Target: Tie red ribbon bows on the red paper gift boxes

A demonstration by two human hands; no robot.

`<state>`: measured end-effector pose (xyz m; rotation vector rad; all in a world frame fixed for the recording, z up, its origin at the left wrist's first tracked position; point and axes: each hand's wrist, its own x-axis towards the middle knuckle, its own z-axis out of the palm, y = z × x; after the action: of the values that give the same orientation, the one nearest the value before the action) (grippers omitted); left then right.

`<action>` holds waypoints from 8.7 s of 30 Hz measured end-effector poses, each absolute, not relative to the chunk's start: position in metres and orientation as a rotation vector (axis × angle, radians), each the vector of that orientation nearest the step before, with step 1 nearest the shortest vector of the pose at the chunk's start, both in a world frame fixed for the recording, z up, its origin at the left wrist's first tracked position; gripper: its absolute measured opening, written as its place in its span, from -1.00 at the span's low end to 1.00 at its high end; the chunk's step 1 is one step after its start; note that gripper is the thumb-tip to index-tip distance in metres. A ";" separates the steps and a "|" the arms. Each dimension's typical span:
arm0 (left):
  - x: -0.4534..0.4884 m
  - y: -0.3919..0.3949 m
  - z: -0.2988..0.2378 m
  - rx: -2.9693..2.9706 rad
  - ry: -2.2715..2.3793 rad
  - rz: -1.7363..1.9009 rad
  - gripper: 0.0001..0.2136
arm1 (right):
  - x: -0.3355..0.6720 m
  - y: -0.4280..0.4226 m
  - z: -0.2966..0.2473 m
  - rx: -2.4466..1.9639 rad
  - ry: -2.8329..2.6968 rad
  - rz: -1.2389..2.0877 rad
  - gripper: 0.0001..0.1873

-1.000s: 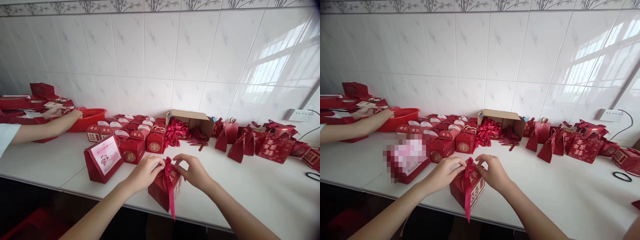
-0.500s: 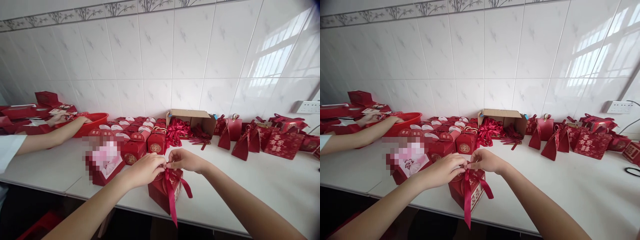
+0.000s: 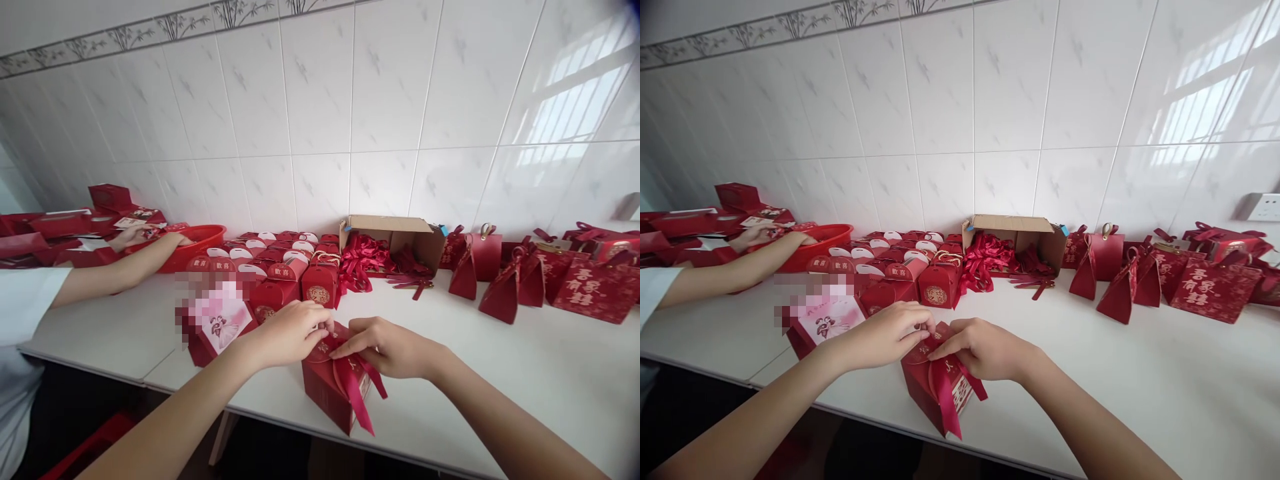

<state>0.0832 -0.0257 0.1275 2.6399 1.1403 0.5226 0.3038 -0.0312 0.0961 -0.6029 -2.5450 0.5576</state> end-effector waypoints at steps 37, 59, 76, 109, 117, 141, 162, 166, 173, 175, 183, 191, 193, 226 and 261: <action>0.073 -0.001 0.086 2.028 0.922 0.527 -0.73 | 0.316 0.003 0.089 -0.326 -2.459 1.212 -0.26; 0.110 -0.030 0.077 1.746 1.063 0.941 -0.65 | 0.319 0.002 0.091 -0.574 -2.361 1.091 -0.94; 0.111 -0.027 0.066 1.676 1.058 0.958 -0.72 | 0.332 0.020 0.087 -0.670 -2.444 0.898 -0.93; 0.123 -0.033 0.061 1.572 1.136 0.989 -0.78 | 0.336 0.015 0.098 -0.691 -2.443 0.964 -0.87; 0.119 -0.034 0.062 1.579 1.052 0.911 -0.82 | 0.344 0.019 0.100 -0.726 -2.569 0.976 -0.89; 0.115 -0.022 0.074 1.961 1.028 0.945 -0.69 | 0.313 -0.010 0.105 -0.623 -2.548 0.514 -0.99; 0.108 -0.030 0.072 1.969 1.242 1.126 -0.71 | 0.353 -0.056 0.107 -1.363 -2.144 0.539 -0.61; 0.119 -0.034 0.081 2.222 1.186 0.878 -0.81 | 0.344 -0.079 0.080 -1.339 -2.057 0.561 -0.90; 0.128 -0.035 0.082 2.277 1.223 0.861 -0.84 | 0.327 -0.101 0.046 -0.937 -1.925 0.195 -0.88; 0.128 -0.035 0.080 2.264 1.233 0.876 -0.83 | 0.327 -0.105 0.041 -0.872 -1.949 0.089 -0.85; 0.131 -0.034 0.070 2.243 1.236 0.917 -0.85 | 0.312 -0.115 0.027 -0.824 -2.003 -0.100 -0.80; 0.116 -0.041 0.058 1.879 1.224 1.369 -0.77 | 0.328 -0.107 0.022 -0.892 -1.653 0.126 -0.86; 0.109 -0.048 0.038 1.576 1.296 1.503 -0.72 | 0.326 -0.105 0.007 -1.033 -1.534 0.229 -0.81; 0.111 -0.063 -0.016 1.878 1.310 1.012 -0.61 | 0.278 -0.132 -0.046 -1.251 -1.220 0.166 0.03; 0.117 -0.005 0.101 2.196 0.614 0.588 -0.89 | 0.379 -0.045 0.092 -0.847 -2.465 0.547 -0.79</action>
<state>0.1170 -0.0047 0.1006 2.1956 0.6144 0.5884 0.3790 -0.0451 0.0915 -0.8473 -2.4655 0.5466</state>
